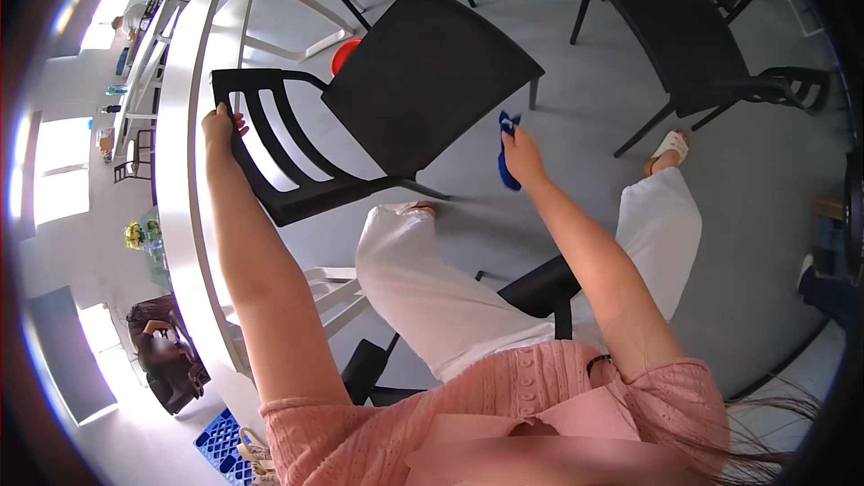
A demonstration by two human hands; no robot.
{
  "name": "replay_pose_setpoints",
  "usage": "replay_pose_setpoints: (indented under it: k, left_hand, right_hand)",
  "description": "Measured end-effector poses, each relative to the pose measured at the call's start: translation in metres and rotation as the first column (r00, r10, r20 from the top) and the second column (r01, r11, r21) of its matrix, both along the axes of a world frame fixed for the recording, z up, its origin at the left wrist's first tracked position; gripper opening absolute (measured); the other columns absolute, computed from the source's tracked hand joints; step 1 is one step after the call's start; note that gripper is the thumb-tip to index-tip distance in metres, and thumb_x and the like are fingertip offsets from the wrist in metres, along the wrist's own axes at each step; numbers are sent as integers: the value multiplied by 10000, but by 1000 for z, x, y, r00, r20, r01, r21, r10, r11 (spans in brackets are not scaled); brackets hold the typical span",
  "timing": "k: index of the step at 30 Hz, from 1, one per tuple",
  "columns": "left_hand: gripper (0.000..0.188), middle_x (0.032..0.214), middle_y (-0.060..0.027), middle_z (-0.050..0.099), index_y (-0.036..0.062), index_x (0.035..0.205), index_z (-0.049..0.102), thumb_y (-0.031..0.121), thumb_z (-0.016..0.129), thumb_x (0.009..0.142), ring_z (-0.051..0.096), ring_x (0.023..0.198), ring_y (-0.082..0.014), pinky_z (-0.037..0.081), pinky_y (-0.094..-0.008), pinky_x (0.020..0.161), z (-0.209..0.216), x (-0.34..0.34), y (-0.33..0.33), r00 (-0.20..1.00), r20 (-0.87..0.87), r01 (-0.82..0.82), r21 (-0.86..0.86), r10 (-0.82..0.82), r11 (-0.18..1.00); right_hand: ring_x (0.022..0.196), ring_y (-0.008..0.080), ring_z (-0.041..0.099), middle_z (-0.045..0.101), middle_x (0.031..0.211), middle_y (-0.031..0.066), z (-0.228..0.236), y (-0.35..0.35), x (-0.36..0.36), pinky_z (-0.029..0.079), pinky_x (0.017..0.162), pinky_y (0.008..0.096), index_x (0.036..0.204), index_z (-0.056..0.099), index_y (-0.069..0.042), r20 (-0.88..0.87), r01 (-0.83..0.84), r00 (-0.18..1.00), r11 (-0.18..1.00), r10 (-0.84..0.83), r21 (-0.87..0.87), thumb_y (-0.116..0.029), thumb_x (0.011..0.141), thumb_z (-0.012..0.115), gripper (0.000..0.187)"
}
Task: Cleaning and wiping down black chairs with a blue cloth.
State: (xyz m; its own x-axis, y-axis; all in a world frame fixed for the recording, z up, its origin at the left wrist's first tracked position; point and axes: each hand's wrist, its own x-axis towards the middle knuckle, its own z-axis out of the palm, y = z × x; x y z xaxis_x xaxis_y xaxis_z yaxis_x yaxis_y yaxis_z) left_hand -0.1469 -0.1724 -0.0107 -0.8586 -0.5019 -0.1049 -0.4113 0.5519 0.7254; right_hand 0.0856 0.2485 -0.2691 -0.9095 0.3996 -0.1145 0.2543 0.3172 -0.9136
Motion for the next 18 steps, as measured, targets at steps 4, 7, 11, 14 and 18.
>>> replay_pose_setpoints:
  k: [4,7,11,14,18]
  left_hand:
    - [327,770,-110,586,-29,1063,568,291,534,1004,554,602,-178,620,-402,649,-9,13,2,998,-41,-39,308,54,951]
    - [343,737,-71,550,17,1098,618,339,555,998,520,585,-157,601,-382,672,-9,37,-2,992,-57,-71,473,110,878]
    - [338,680,-28,490,18,1019,616,349,554,1000,474,548,-130,527,-293,559,-20,39,-54,969,-33,-156,681,243,715]
    - [346,661,-16,464,4,954,594,341,537,1009,437,515,-119,456,-238,466,-29,25,-15,935,-23,-225,731,353,644]
    - [300,665,-35,431,65,836,431,286,479,1033,402,485,-147,426,-296,429,-29,-10,69,878,-59,-187,871,476,454]
  right_hand:
    - [956,364,646,669,1002,239,-14,-14,-45,479,831,444,1086,607,49,323,-28,941,973,104,-229,-236,963,525,321]
    - [996,421,651,671,1073,266,5,-23,-84,502,825,459,1109,628,101,477,256,879,850,-7,-460,-153,923,477,349]
    - [1008,424,649,666,1083,278,6,-35,-122,506,834,463,1102,640,86,478,334,874,826,-91,-455,-116,900,476,329]
    - [1026,440,633,659,1065,293,9,-16,-163,502,857,479,1071,653,66,382,259,913,928,-145,-267,-155,897,517,312]
    - [982,455,624,665,1032,281,29,30,-191,489,797,471,1051,640,61,-14,91,995,942,-101,-323,-262,947,509,364]
